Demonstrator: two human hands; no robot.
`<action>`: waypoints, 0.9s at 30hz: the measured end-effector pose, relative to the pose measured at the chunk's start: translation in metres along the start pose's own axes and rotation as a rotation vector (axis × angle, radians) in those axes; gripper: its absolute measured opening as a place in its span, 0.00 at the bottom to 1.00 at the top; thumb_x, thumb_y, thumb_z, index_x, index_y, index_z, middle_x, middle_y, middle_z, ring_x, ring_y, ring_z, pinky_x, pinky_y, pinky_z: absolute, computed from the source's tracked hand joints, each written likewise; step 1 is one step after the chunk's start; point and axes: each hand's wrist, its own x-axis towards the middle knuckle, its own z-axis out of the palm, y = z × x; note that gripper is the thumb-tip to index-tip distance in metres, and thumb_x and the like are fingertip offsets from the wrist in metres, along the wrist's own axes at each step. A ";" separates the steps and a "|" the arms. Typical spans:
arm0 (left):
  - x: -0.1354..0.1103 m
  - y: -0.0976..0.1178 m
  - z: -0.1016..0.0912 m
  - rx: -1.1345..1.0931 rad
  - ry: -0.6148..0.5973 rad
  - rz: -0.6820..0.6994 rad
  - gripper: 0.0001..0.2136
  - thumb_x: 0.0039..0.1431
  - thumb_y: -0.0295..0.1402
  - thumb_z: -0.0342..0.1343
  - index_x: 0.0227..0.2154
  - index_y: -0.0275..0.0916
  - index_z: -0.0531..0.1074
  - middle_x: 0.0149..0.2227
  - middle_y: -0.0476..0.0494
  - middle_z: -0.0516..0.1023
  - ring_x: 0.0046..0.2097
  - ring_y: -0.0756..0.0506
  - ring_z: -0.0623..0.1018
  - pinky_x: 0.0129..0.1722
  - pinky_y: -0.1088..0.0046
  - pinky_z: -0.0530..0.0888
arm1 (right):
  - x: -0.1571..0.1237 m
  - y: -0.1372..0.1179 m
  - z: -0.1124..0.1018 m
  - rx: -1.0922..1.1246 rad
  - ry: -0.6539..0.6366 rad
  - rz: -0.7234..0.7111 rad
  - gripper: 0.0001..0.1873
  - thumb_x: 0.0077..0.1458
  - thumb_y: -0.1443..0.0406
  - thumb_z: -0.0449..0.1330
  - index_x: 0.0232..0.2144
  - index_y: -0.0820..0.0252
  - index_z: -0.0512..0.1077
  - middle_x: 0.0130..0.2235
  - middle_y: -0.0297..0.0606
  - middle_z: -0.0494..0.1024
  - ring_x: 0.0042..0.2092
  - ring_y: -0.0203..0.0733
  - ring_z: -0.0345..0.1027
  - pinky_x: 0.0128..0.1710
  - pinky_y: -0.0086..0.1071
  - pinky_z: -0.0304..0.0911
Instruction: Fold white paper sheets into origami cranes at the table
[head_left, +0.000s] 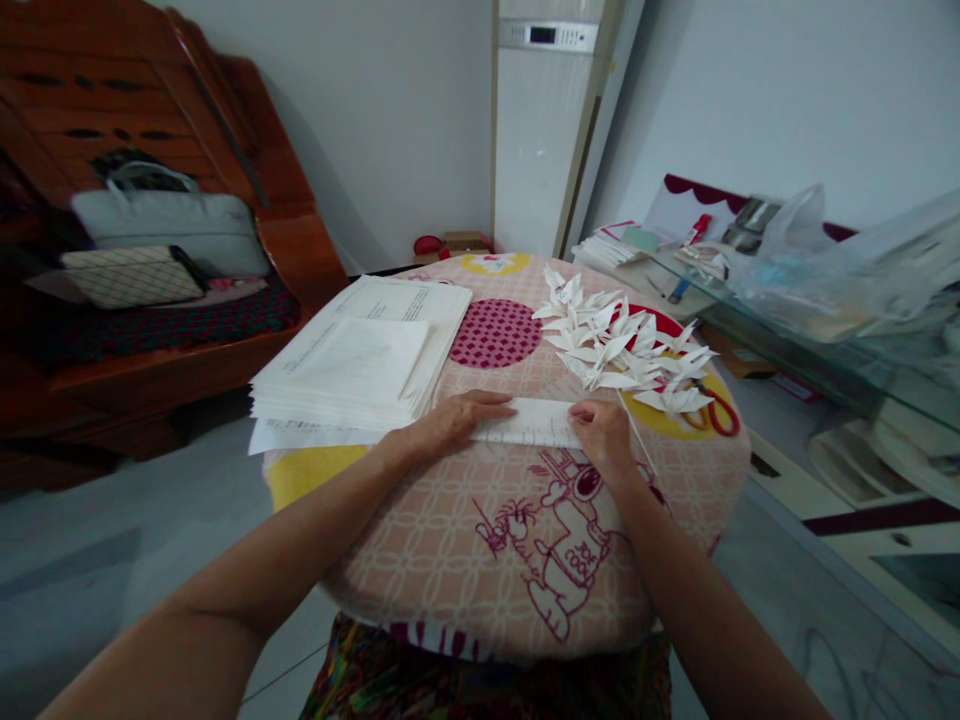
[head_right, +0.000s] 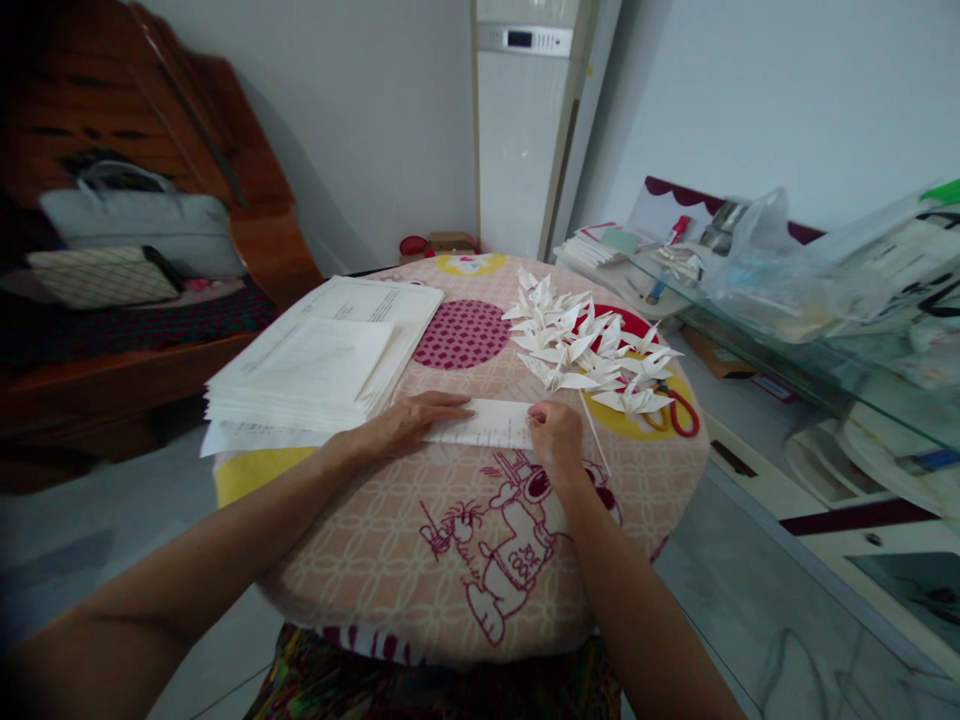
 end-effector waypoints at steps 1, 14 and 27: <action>0.001 0.003 -0.001 0.011 -0.027 -0.001 0.29 0.56 0.16 0.48 0.59 0.43 0.70 0.63 0.37 0.69 0.63 0.43 0.70 0.62 0.57 0.68 | 0.000 0.001 0.000 -0.004 0.001 -0.004 0.10 0.46 0.70 0.61 0.29 0.59 0.82 0.28 0.39 0.83 0.31 0.42 0.76 0.34 0.32 0.67; 0.011 0.034 0.012 0.225 -0.080 -0.101 0.20 0.67 0.27 0.50 0.58 0.51 0.71 0.65 0.44 0.68 0.65 0.41 0.67 0.64 0.56 0.66 | 0.000 0.006 -0.003 -0.100 -0.024 -0.039 0.10 0.49 0.68 0.62 0.32 0.57 0.83 0.32 0.40 0.84 0.33 0.42 0.76 0.35 0.32 0.66; 0.009 0.032 0.015 0.326 -0.108 -0.036 0.24 0.65 0.26 0.51 0.60 0.57 0.68 0.67 0.47 0.64 0.66 0.37 0.65 0.60 0.55 0.69 | -0.001 -0.007 -0.014 -0.186 0.046 -0.068 0.08 0.49 0.67 0.62 0.30 0.57 0.82 0.32 0.40 0.84 0.33 0.44 0.75 0.35 0.33 0.65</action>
